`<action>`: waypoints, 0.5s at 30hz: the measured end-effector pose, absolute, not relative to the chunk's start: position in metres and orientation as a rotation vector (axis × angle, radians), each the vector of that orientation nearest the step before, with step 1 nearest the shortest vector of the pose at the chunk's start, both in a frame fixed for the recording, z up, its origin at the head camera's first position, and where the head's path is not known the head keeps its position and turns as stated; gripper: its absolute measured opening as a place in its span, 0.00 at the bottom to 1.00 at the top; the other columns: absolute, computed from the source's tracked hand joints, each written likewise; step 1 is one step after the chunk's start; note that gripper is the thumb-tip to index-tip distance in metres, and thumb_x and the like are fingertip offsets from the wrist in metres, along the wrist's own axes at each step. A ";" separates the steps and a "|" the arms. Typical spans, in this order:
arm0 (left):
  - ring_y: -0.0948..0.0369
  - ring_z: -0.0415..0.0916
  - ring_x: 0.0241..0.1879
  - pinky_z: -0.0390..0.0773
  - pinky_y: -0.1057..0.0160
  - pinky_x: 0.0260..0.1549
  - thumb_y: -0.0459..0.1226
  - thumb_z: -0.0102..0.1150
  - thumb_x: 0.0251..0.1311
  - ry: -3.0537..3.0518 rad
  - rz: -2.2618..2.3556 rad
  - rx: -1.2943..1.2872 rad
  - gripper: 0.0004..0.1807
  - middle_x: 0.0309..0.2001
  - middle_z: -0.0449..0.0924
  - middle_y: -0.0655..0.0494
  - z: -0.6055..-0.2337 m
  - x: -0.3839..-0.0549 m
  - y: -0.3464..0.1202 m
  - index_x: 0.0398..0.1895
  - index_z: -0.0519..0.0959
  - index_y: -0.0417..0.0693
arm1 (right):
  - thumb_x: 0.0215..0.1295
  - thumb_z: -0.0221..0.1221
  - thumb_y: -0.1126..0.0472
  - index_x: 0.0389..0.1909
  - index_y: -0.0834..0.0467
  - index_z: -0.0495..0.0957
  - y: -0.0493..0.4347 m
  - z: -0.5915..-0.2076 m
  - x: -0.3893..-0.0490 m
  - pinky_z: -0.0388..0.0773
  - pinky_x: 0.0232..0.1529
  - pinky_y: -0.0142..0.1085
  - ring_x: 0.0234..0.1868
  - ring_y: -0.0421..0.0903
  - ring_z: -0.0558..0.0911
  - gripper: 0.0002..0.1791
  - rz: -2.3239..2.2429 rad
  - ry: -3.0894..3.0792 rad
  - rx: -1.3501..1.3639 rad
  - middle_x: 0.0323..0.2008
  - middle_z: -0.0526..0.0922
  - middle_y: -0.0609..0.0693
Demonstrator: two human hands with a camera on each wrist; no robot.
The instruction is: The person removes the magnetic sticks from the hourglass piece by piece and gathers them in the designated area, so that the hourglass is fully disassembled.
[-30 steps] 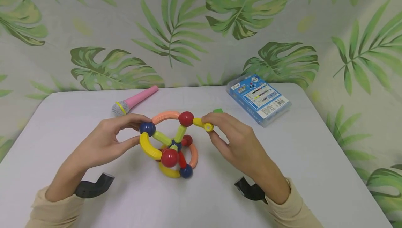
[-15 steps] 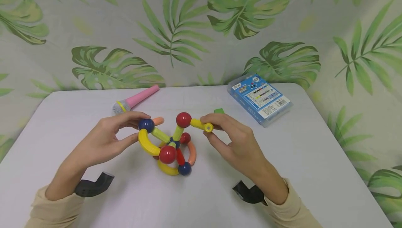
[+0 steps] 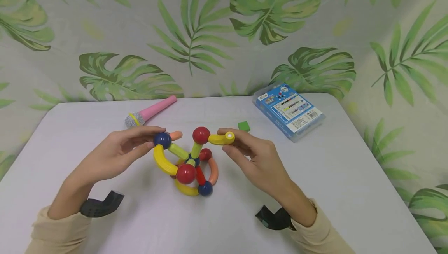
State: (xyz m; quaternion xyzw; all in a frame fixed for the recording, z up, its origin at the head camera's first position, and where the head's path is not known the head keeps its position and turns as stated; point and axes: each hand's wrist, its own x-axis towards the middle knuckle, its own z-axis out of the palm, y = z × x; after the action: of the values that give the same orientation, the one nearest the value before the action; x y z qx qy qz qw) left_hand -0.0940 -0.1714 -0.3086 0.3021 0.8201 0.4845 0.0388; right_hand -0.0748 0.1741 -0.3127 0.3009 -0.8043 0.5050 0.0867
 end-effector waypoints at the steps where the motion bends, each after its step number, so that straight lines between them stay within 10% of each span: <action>1: 0.61 0.81 0.59 0.76 0.72 0.60 0.31 0.58 0.73 2.506 1.495 0.898 0.21 0.63 0.81 0.53 -0.308 -0.094 -0.171 0.68 0.76 0.44 | 0.66 0.62 0.77 0.63 0.62 0.78 0.174 -0.313 -0.075 0.84 0.50 0.34 0.55 0.41 0.87 0.24 1.525 -2.407 0.899 0.59 0.85 0.53; 15: 0.65 0.82 0.56 0.77 0.71 0.59 0.36 0.59 0.74 2.523 1.516 0.837 0.19 0.59 0.83 0.59 -0.306 -0.093 -0.165 0.65 0.77 0.46 | 0.64 0.65 0.77 0.60 0.62 0.78 0.162 -0.324 -0.075 0.85 0.50 0.34 0.53 0.43 0.87 0.24 1.586 -2.352 0.849 0.55 0.85 0.54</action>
State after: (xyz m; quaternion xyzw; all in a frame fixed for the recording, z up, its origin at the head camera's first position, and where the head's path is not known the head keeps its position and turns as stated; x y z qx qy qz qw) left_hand -0.0933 -0.1647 -0.3061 0.2734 0.8238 0.4949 0.0406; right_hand -0.0753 0.1624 -0.3236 0.2854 -0.7911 0.5334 0.0903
